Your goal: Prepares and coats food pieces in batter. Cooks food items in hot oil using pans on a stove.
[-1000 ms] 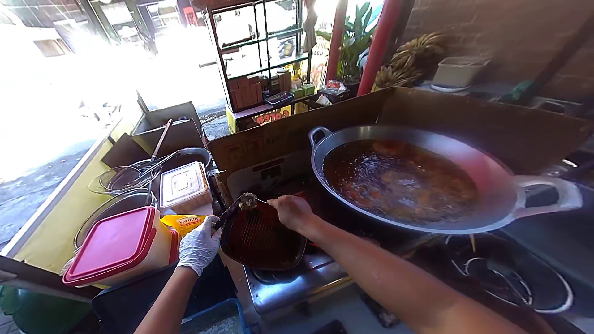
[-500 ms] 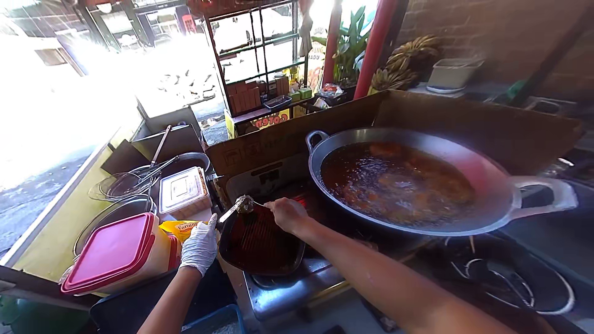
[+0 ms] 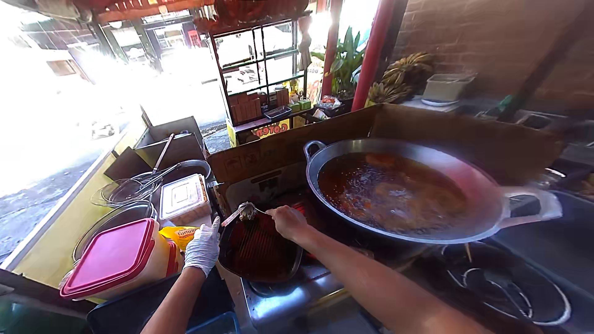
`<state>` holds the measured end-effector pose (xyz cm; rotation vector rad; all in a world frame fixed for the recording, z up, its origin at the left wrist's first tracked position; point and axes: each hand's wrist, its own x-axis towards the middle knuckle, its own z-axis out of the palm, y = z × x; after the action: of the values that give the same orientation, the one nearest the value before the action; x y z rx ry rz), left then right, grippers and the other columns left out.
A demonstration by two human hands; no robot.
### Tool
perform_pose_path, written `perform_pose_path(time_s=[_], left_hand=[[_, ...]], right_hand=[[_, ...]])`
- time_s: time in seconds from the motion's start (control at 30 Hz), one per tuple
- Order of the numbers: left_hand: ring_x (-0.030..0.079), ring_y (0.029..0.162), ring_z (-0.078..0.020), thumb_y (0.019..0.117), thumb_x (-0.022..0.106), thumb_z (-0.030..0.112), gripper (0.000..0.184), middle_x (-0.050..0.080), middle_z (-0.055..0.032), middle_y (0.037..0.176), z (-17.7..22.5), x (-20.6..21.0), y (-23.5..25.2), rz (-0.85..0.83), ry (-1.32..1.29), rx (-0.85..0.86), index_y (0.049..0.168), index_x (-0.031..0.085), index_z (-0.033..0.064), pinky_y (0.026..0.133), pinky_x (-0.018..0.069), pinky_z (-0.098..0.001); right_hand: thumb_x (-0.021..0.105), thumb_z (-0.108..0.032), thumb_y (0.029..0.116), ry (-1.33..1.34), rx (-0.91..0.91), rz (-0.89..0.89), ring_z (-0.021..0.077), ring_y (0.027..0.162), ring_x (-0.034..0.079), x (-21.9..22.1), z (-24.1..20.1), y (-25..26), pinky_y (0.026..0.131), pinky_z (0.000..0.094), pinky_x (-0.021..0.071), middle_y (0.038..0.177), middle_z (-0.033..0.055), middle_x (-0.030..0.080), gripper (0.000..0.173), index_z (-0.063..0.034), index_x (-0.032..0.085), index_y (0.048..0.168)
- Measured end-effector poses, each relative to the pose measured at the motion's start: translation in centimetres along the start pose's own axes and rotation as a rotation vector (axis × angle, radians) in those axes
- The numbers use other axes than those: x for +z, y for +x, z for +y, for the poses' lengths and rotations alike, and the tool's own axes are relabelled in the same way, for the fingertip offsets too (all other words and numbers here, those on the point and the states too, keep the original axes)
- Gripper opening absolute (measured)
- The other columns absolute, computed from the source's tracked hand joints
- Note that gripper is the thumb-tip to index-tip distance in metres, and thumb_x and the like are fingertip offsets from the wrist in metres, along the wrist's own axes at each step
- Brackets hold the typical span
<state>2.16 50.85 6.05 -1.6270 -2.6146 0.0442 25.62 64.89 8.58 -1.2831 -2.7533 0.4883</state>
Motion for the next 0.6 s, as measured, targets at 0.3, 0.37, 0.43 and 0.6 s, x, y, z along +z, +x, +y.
perform_pose_path(time_s=[0.3,0.37,0.43,0.6], left_hand=[[0.068,0.114,-0.0329,0.108,0.044,0.029,0.05,0.067,-0.0116,0.128,0.9,1.0,0.8,-0.096,-0.033,-0.057,0.157,0.041,0.0338,0.09,0.0572,-0.0543],[0.069,0.111,-0.0326,0.1083,0.042,0.03,0.05,0.067,-0.0112,0.128,1.0,0.6,0.7,-0.127,-0.024,-0.057,0.158,0.039,0.0344,0.09,0.0571,-0.0553],[0.069,0.11,-0.032,0.1083,0.042,0.03,0.049,0.067,-0.0109,0.128,1.1,0.0,0.4,-0.125,-0.039,-0.047,0.157,0.04,0.0336,0.091,0.0568,-0.0547],[0.07,0.108,-0.0307,0.1084,0.043,0.029,0.048,0.067,-0.0113,0.125,1.5,-1.0,0.1,-0.065,-0.03,-0.037,0.156,0.043,0.0316,0.088,0.0585,-0.0518]], right_hand=[[0.047,-0.014,0.1054,0.01,-0.032,-0.011,0.0281,0.118,0.067,0.2,-0.3,0.3,0.096,0.0538,0.0561,0.125,0.0084,0.07,0.043,-0.0291,0.064,0.141],[0.049,-0.013,0.1043,0.013,-0.045,0.037,0.0299,0.114,0.068,0.7,-0.2,0.3,0.092,0.0543,0.0571,0.121,0.0094,0.071,0.042,-0.029,0.066,0.138],[0.05,-0.012,0.1039,0.035,-0.042,0.055,0.0301,0.112,0.068,1.1,0.0,0.2,0.092,0.0545,0.0572,0.12,0.0097,0.071,0.042,-0.0292,0.066,0.138],[0.047,-0.012,0.1046,0.04,-0.025,0.007,0.0289,0.116,0.068,0.7,0.1,0.8,0.095,0.0536,0.0568,0.123,0.0093,0.071,0.044,-0.0291,0.063,0.142]])
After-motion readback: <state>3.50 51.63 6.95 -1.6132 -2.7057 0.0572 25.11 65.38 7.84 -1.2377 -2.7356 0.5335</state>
